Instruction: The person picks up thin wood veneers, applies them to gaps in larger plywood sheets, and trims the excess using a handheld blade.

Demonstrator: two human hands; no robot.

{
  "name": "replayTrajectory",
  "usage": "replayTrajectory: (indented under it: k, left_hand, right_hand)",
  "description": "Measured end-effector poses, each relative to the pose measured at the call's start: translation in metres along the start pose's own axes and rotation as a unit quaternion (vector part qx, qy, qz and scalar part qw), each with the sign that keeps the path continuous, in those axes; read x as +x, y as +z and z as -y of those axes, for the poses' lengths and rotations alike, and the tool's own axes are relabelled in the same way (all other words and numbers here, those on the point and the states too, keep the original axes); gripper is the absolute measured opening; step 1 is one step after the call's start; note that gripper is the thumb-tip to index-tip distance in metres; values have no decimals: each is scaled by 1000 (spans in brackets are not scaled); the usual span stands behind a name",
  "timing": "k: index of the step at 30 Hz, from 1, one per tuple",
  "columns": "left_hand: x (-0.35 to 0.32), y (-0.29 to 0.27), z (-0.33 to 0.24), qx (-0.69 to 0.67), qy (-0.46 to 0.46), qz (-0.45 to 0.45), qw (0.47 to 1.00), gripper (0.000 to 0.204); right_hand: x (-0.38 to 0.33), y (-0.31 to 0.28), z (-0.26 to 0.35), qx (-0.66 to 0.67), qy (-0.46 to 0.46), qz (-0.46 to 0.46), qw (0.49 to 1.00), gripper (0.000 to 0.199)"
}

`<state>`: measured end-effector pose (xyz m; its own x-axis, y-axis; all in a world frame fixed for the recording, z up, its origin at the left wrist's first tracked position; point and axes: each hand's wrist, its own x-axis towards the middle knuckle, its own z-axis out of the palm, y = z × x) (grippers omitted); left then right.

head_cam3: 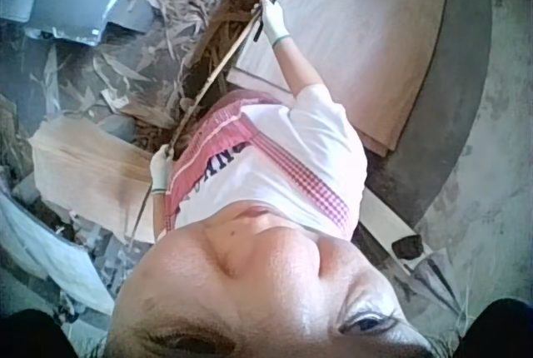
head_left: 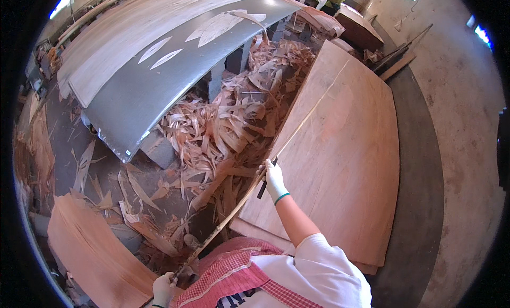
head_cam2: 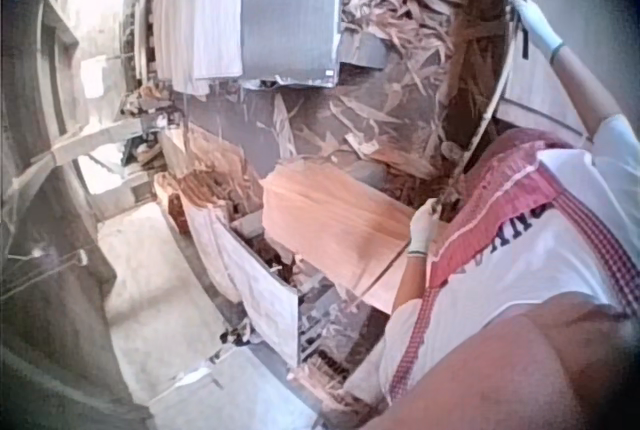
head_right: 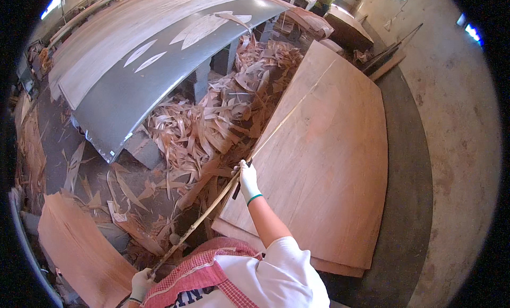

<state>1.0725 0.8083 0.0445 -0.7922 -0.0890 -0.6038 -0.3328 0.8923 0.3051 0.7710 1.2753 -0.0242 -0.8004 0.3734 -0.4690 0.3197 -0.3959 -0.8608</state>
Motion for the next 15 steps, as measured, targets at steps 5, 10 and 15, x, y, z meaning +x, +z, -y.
replayTrajectory:
  k: [5, 10, 15]
  left_hand:
    - [25, -25, 43, 26, 23, -6, 999, 17]
    - [55, -64, 83, 46, 102, -46, 993, 14]
    - [107, -82, 84, 62, 172, -20, 983, 16]
  right_hand:
    - [-9, 25, -47, 10, 3, -36, 999, 21]
    - [-36, 60, -57, 2, 6, -79, 997, 23]
    - [-61, 87, -74, 31, -18, -131, 991, 22]
